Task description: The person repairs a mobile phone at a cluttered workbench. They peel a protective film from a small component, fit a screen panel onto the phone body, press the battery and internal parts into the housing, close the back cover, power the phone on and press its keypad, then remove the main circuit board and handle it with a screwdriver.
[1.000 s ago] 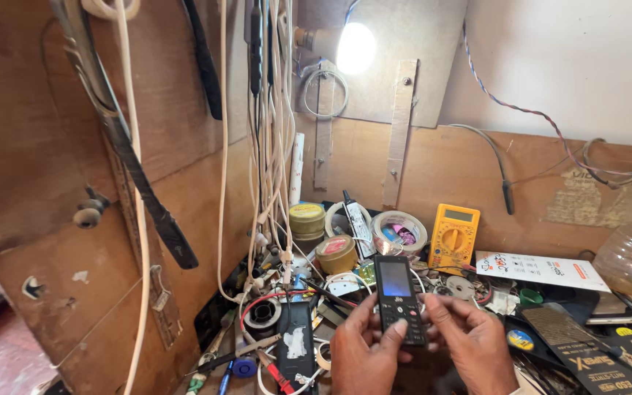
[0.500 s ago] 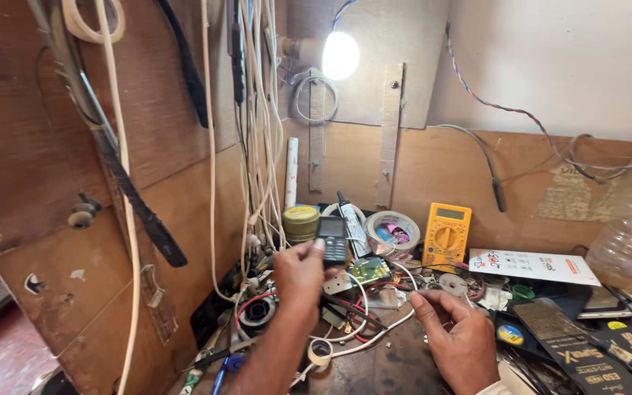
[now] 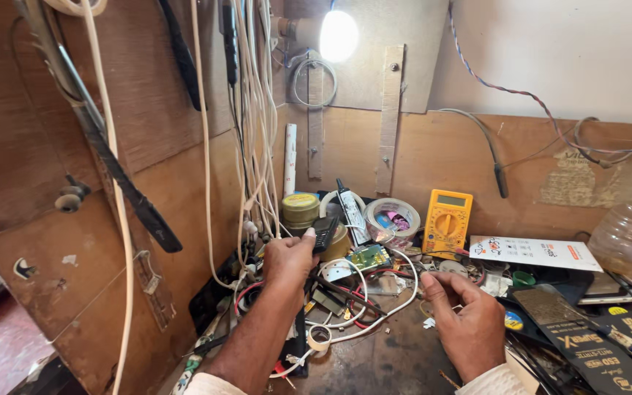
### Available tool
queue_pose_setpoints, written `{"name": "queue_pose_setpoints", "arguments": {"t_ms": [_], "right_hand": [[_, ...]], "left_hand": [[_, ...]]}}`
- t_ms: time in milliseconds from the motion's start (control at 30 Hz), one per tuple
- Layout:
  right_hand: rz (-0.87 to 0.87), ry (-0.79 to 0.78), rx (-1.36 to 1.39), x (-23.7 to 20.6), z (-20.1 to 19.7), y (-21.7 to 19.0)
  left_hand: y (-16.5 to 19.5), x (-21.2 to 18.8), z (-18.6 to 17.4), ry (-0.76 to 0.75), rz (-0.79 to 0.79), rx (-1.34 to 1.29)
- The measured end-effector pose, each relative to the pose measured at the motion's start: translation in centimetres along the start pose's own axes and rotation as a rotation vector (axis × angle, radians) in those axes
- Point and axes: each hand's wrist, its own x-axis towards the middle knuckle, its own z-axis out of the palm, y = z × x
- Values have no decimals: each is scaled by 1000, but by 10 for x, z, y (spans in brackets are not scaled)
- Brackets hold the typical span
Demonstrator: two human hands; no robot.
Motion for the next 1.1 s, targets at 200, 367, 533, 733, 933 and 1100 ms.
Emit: {"name": "queue_pose_setpoints", "arguments": {"t_ms": [200, 367, 533, 733, 933, 1100], "right_hand": [[8, 12, -10, 0, 0, 1], [-17, 7, -29, 0, 0, 1], [-2, 5, -40, -1, 0, 1], [2, -1, -32, -1, 0, 0], [21, 1, -31, -2, -2, -1], [-10, 17, -46, -2, -1, -1]], "left_hand": [[15, -25, -6, 21, -35, 25], [21, -38, -9, 54, 25, 147], [17, -39, -14, -12, 30, 19], [13, -43, -16, -100, -6, -93], [14, -69, -4, 4, -57, -143], [8, -86, 9, -130, 392, 285]]}}
